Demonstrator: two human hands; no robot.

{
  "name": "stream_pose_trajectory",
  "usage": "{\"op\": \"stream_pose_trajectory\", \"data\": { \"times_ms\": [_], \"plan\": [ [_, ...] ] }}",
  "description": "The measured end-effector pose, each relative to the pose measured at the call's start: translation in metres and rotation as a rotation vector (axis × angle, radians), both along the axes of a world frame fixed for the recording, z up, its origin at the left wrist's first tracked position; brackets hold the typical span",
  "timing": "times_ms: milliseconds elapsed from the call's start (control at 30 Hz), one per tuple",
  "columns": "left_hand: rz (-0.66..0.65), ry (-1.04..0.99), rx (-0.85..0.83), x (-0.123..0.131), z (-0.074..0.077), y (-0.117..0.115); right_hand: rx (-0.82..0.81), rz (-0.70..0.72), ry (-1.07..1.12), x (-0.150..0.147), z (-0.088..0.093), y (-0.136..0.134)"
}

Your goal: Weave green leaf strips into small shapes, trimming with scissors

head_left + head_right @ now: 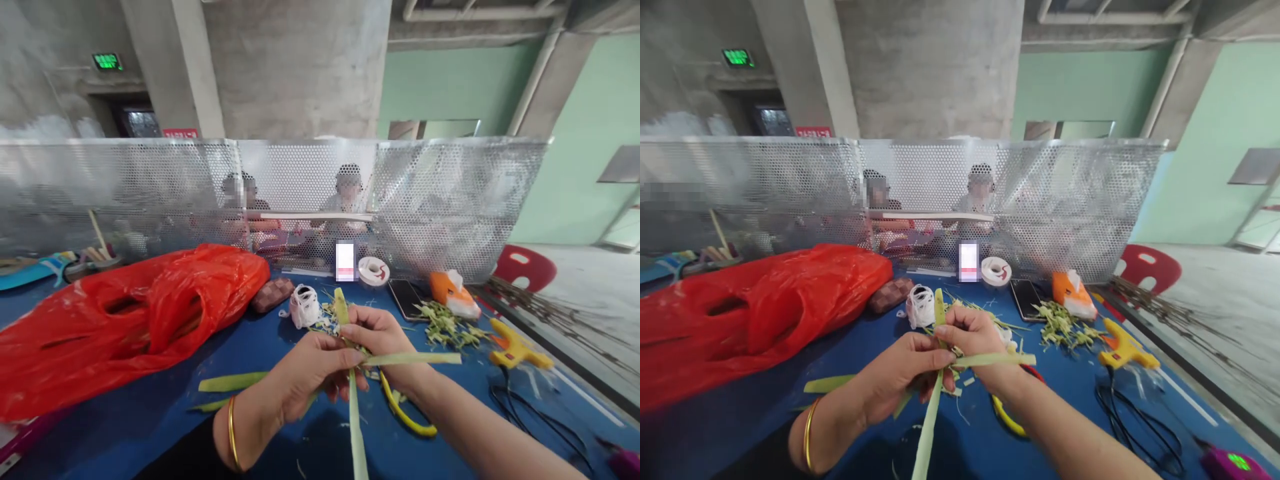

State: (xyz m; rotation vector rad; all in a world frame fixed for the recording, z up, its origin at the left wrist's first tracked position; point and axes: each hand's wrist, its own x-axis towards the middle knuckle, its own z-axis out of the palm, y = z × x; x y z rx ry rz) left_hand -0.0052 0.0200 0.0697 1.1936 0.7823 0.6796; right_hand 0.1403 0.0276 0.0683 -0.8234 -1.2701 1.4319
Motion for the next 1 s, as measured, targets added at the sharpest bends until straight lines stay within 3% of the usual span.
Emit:
{"op": "stream_pose_trajectory", "data": {
  "times_ms": [133,367,600,733,1000],
  "plan": [
    [0.01,0.066,-0.019,0.0,-0.01,0.01,-0.019,-0.045,0.011,-0.007,-0.011,0.013],
    [-0.036,0.087,-0.102,0.004,-0.024,0.016,-0.144,0.027,-0.007,-0.005,-0.025,0.016],
    [0.067,0.001,-0.132,0.005,-0.024,0.017,-0.159,0.102,0.074,0.004,-0.026,0.028],
    [0.037,-0.027,-0.147,0.005,-0.025,0.017,-0.199,0.158,0.113,0.008,-0.027,0.031],
    [-0.024,0.057,-0.12,0.005,-0.024,0.015,-0.21,0.11,0.116,0.001,-0.027,0.022]
  ]
}}
